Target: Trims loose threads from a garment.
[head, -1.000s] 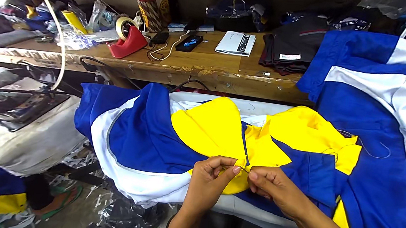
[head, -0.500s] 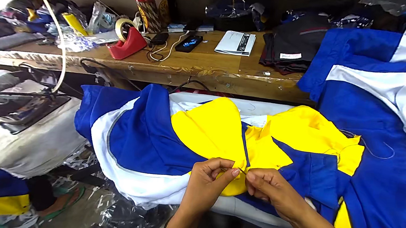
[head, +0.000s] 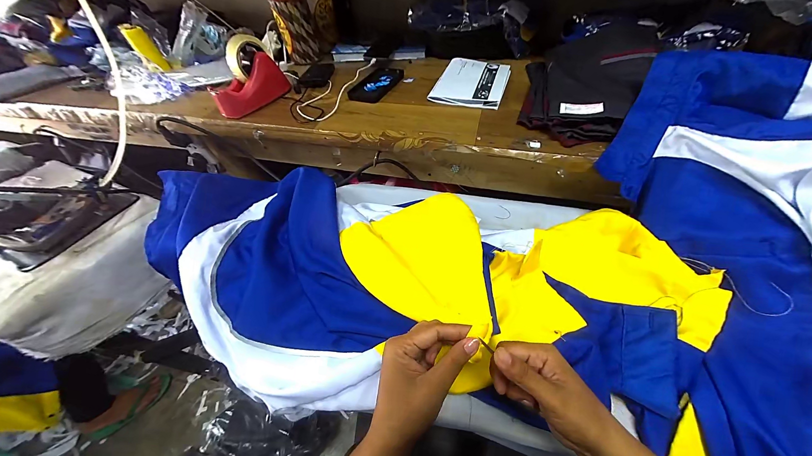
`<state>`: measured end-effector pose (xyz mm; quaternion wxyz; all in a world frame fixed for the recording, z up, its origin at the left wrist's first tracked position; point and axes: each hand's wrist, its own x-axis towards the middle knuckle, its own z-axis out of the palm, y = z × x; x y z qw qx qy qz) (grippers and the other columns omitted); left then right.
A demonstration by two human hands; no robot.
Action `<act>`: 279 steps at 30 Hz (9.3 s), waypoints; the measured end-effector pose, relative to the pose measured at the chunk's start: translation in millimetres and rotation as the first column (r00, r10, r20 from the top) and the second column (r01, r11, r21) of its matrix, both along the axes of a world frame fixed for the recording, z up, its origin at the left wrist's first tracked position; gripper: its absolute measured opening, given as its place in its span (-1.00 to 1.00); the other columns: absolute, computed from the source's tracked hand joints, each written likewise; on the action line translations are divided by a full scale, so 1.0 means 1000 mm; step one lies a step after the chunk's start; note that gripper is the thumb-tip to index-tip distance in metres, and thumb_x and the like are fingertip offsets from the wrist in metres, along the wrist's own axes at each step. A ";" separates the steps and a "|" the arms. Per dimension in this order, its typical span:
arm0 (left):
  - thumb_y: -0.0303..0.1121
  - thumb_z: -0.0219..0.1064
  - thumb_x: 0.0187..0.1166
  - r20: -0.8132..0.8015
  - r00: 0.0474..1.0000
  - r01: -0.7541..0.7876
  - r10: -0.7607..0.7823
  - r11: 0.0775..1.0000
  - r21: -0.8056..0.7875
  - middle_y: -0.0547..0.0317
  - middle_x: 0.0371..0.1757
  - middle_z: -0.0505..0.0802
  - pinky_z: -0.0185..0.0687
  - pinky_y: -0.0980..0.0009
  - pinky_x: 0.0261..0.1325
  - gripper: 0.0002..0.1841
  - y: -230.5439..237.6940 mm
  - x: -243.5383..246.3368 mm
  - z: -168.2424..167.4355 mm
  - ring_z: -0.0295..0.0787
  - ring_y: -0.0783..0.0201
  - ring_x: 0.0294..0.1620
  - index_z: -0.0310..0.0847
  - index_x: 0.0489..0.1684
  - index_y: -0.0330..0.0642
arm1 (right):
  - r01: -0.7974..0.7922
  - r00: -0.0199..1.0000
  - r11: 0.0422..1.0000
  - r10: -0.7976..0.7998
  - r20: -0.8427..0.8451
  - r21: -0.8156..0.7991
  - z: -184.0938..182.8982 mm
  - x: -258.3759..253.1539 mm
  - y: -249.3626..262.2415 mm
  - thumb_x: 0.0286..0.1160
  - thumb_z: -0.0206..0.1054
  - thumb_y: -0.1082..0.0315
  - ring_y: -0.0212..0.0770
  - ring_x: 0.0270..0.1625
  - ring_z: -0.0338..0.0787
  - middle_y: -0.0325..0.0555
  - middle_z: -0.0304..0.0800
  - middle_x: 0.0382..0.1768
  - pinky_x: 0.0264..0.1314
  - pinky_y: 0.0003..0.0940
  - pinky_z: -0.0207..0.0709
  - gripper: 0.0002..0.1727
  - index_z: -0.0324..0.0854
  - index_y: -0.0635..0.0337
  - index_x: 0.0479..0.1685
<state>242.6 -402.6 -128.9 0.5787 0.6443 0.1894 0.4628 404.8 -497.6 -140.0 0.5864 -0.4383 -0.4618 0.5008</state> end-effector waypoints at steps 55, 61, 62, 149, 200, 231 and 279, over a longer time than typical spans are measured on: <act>-0.45 0.51 0.39 0.033 0.992 -0.121 0.120 0.992 0.044 0.24 -0.29 0.89 0.71 0.53 0.05 -0.95 -0.006 0.007 -0.019 0.82 0.44 -0.11 0.84 -0.40 -0.23 | 0.033 0.995 0.999 -0.030 -0.099 0.025 -0.014 -0.017 0.005 0.73 0.24 0.11 -0.77 -0.63 0.27 -0.62 0.39 -0.68 -0.59 -0.83 0.07 -0.59 0.60 -0.07 -0.61; -0.45 0.51 0.44 0.002 0.999 -0.036 0.036 0.999 0.040 0.24 -0.24 0.93 0.78 0.51 0.11 -0.94 0.007 -0.005 -0.016 0.86 0.43 -0.09 0.89 -0.32 -0.24 | -0.061 0.992 0.998 0.058 -0.115 -0.022 -0.011 -0.013 0.012 0.76 0.19 0.10 -0.77 -0.68 0.22 -0.65 0.32 -0.73 -0.64 -0.82 0.01 -0.56 0.60 -0.07 -0.63; -0.44 0.48 0.48 -0.024 0.999 -0.022 0.023 0.998 0.064 0.22 -0.17 0.94 0.76 0.49 0.18 -0.92 0.011 -0.008 -0.015 0.86 0.41 -0.02 0.90 -0.28 -0.24 | -0.077 0.993 0.996 0.072 -0.092 -0.049 -0.008 -0.011 0.012 0.77 0.17 0.11 -0.77 -0.70 0.20 -0.65 0.29 -0.75 -0.65 -0.81 -0.01 -0.57 0.62 -0.06 -0.60; -0.36 0.27 0.67 -0.316 0.913 0.297 -0.258 0.951 0.083 0.39 -0.35 0.85 0.63 0.59 -0.12 -0.79 0.006 0.097 0.023 0.73 0.61 -0.28 0.84 -0.28 -0.17 | 0.559 0.303 0.721 -0.637 0.709 0.410 0.024 0.093 -0.062 0.40 0.44 -0.10 -0.60 -0.25 0.71 -0.47 0.85 -0.22 -0.23 -0.56 0.56 -0.62 0.88 -0.06 -0.06; -0.58 0.45 0.39 0.019 0.988 -0.122 0.152 0.712 0.691 0.02 -0.12 0.93 0.77 0.57 0.04 -0.97 -0.020 0.094 -0.019 0.88 0.34 -0.03 0.82 -0.38 -0.32 | 0.686 0.354 0.681 -0.620 0.700 0.256 0.018 0.064 -0.086 0.36 0.46 -0.13 -0.70 -0.43 0.62 -0.54 0.80 -0.40 -0.41 -0.69 0.44 -0.66 0.83 -0.08 -0.29; -0.57 0.48 0.36 0.131 0.986 -0.163 0.101 0.723 0.672 0.04 -0.09 0.88 0.72 0.61 0.11 -0.95 -0.021 0.096 -0.026 0.82 0.37 0.02 0.72 -0.38 -0.30 | 0.603 0.604 0.762 -0.628 0.490 0.234 0.007 0.072 -0.078 0.38 0.54 0.03 -0.67 -0.36 0.73 -0.45 0.91 -0.27 -0.35 -0.75 0.54 -0.76 0.82 0.00 -0.28; -0.52 0.15 0.75 0.078 0.977 0.211 -0.198 0.951 -0.225 0.16 -0.30 0.91 0.79 0.47 -0.04 -0.74 0.011 0.093 0.024 0.84 0.45 -0.25 0.82 -0.13 -0.39 | 0.003 0.998 0.997 0.002 -0.066 0.077 0.035 0.062 -0.005 0.85 -0.06 -0.14 -0.62 -0.69 0.37 -0.48 0.40 -0.62 -0.66 -0.75 0.24 -0.54 0.47 -0.03 -0.30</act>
